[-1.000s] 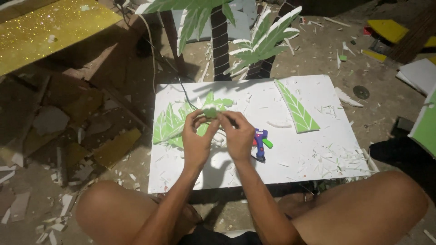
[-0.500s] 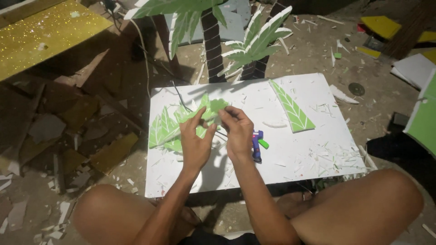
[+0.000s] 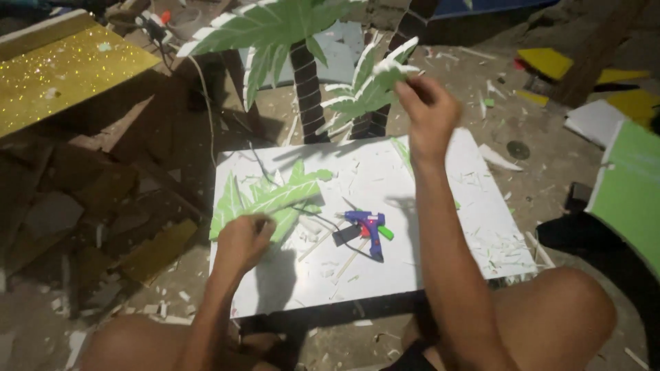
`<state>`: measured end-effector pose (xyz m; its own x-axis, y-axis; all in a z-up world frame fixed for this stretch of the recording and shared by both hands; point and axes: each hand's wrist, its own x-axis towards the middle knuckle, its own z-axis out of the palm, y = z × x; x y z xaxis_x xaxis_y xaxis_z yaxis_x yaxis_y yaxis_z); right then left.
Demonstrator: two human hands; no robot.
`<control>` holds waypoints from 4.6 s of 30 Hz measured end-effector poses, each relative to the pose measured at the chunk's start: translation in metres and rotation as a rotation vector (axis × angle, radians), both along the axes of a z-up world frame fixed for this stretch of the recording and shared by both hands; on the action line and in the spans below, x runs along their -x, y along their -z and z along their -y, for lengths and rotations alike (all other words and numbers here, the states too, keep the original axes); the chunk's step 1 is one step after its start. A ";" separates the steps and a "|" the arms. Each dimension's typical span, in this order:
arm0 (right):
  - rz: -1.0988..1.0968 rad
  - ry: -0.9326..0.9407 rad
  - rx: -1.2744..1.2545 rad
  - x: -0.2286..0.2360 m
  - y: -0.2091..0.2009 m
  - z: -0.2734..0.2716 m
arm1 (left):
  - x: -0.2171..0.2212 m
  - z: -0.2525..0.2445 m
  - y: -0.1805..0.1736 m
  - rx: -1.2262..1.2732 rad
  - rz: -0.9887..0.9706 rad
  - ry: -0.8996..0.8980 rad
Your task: Assembling a decorative foam palm tree by applying hot glue to foam leaves and attaching them to a central trunk.
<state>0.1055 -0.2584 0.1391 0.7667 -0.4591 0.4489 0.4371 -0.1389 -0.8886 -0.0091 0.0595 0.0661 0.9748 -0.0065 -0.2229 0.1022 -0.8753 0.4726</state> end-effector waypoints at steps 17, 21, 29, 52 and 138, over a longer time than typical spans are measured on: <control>-0.237 -0.269 0.066 -0.161 0.043 -0.082 | -0.210 -0.034 -0.205 -0.322 0.827 0.185; -0.382 -0.298 0.046 -0.165 0.027 -0.082 | -0.254 -0.020 -0.224 -0.228 0.358 0.179; -0.574 -0.342 -0.306 -0.150 0.018 -0.091 | -0.258 0.011 -0.217 -0.105 0.111 0.148; -0.214 -0.501 0.579 -0.087 -0.041 -0.055 | -0.178 0.066 -0.104 0.087 0.645 0.064; -0.352 -0.605 -1.021 -0.111 0.073 -0.128 | -0.205 0.078 -0.103 0.255 0.400 -0.025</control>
<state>0.2162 -0.1309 0.0657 0.9837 -0.0073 -0.1799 -0.0950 0.8276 -0.5532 0.1959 -0.0186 0.1691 0.9844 0.0124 0.1755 -0.1118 -0.7259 0.6786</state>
